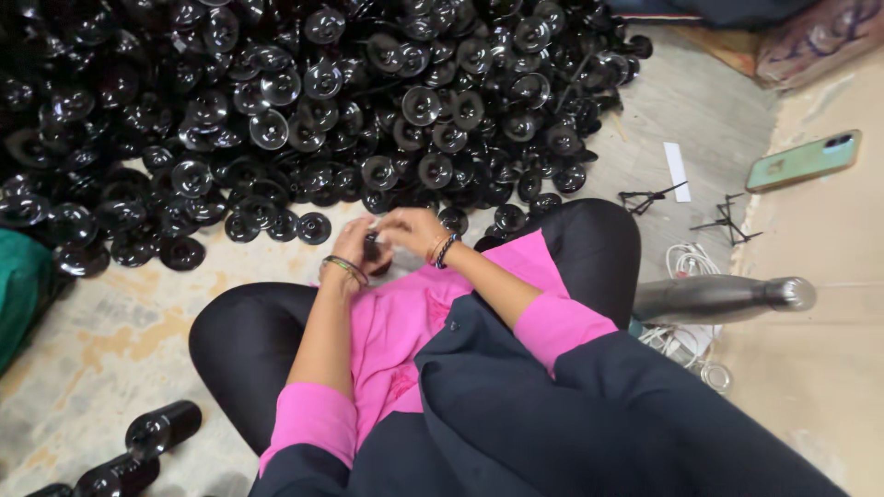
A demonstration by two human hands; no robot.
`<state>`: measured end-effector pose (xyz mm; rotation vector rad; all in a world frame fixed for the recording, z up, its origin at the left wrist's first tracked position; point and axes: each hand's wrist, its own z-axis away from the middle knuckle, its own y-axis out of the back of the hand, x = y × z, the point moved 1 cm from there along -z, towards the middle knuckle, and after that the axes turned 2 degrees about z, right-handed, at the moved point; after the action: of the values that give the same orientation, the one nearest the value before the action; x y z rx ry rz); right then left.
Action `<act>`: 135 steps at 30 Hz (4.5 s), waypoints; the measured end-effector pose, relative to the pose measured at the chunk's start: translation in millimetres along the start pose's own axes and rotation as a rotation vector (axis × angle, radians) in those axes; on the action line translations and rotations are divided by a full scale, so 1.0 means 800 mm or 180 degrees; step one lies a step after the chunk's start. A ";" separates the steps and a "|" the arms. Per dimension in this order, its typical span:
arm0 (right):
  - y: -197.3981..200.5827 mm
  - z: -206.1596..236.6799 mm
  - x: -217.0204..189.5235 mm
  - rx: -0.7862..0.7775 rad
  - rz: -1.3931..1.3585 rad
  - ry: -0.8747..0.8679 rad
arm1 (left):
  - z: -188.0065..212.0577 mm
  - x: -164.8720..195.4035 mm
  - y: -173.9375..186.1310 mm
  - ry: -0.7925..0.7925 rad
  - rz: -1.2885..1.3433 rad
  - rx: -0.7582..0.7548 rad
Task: The person sits on the floor among large piles of black plastic components, picks up a finned cylindrical part and a round base part, presses and twists them together by hand, and sets the joined assembly aside, repeating with more parts. Other workers nearby handle the same components.
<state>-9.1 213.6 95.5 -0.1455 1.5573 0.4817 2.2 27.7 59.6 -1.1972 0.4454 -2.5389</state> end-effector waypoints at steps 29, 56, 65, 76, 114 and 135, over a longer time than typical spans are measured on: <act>-0.040 0.006 0.047 0.0114 -0.1190 -0.0561 | -0.003 -0.017 -0.011 0.0066 -0.0549 0.0131; -0.078 -0.013 0.016 -0.0379 0.2612 0.0663 | -0.018 0.007 0.007 0.0660 -0.1396 0.1222; -0.070 -0.013 0.024 -0.0508 0.2894 0.0308 | -0.028 -0.007 -0.006 0.0379 -0.2036 0.0574; -0.063 0.003 0.014 -0.0312 0.2513 0.0368 | -0.027 -0.012 -0.014 0.0502 -0.2154 0.0809; -0.016 -0.014 -0.005 0.0338 0.2021 0.0904 | -0.011 -0.002 -0.033 -0.0639 -0.2075 0.0813; 0.010 0.006 -0.042 0.1328 0.2271 0.2111 | 0.021 0.005 -0.032 -0.0130 0.0248 0.0586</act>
<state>-6.0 215.6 130.2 0.6563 2.3256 0.6848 9.7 46.7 82.9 -1.1386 0.2378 -2.4249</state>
